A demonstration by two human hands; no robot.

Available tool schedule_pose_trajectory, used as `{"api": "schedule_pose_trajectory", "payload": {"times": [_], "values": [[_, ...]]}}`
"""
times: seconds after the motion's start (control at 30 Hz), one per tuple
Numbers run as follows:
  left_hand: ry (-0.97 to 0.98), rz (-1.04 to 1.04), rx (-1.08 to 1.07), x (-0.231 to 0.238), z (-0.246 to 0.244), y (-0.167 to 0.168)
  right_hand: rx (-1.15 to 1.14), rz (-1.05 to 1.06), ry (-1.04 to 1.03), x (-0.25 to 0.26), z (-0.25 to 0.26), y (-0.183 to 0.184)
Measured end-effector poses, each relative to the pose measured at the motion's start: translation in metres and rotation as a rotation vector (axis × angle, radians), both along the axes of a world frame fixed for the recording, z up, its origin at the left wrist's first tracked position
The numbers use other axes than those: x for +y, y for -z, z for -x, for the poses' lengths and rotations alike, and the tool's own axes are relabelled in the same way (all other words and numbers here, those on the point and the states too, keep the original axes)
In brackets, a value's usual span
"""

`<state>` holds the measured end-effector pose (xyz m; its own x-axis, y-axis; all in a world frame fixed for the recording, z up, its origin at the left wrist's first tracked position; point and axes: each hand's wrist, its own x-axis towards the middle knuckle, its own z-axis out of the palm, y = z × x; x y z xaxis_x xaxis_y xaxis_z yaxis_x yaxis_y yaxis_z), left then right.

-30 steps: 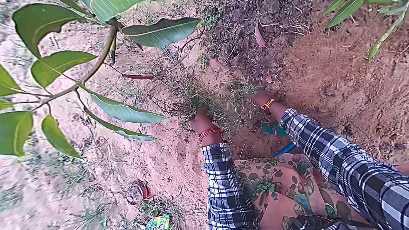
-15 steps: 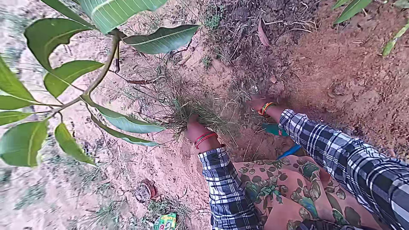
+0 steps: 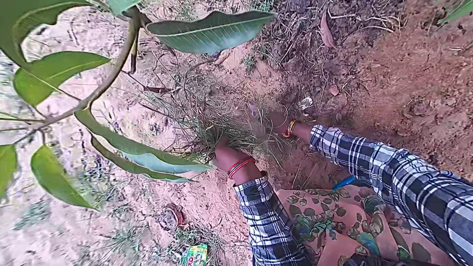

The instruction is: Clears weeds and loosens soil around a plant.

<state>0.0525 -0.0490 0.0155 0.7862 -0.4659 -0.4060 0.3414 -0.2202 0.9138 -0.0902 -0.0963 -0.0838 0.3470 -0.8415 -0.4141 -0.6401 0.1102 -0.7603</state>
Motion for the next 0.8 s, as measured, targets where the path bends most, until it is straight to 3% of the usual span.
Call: {"api": "schedule_pose_trajectory", "payload": {"times": [0.13, 0.23, 0.3, 0.43, 0.47, 0.57, 0.6, 0.63, 0.73, 0.8], "values": [[-0.007, -0.019, 0.021, -0.003, -0.001, 0.004, 0.092, 0.009, 0.145, -0.054, -0.021, 0.014], [-0.037, -0.034, -0.084, -0.005, -0.005, 0.009, 0.262, -0.048, 0.099, -0.065, -0.037, 0.023], [-0.01, 0.026, -0.076, -0.002, -0.008, 0.009, 0.258, -0.246, -0.015, -0.042, -0.043, -0.004], [0.025, 0.008, -0.183, 0.001, -0.013, 0.011, 0.165, -0.375, -0.013, 0.045, -0.054, -0.015], [0.037, -0.013, -0.2, 0.002, -0.013, 0.008, 0.203, -0.378, -0.065, 0.063, -0.052, -0.016], [0.095, -0.005, -0.163, 0.007, -0.013, 0.015, 0.358, -0.143, -0.612, 0.094, -0.025, -0.014], [0.121, -0.004, -0.098, 0.009, -0.01, 0.013, 0.358, -0.092, -0.627, 0.096, -0.016, -0.014], [0.139, -0.017, -0.042, 0.01, -0.005, 0.009, 0.326, -0.094, -0.497, 0.093, -0.008, -0.015], [0.195, -0.024, 0.033, 0.014, 0.008, 0.001, 0.158, -0.096, 0.188, 0.073, 0.012, -0.004], [0.23, 0.024, 0.042, 0.014, 0.006, 0.009, 0.129, -0.134, 0.369, 0.065, 0.04, 0.006]]}}
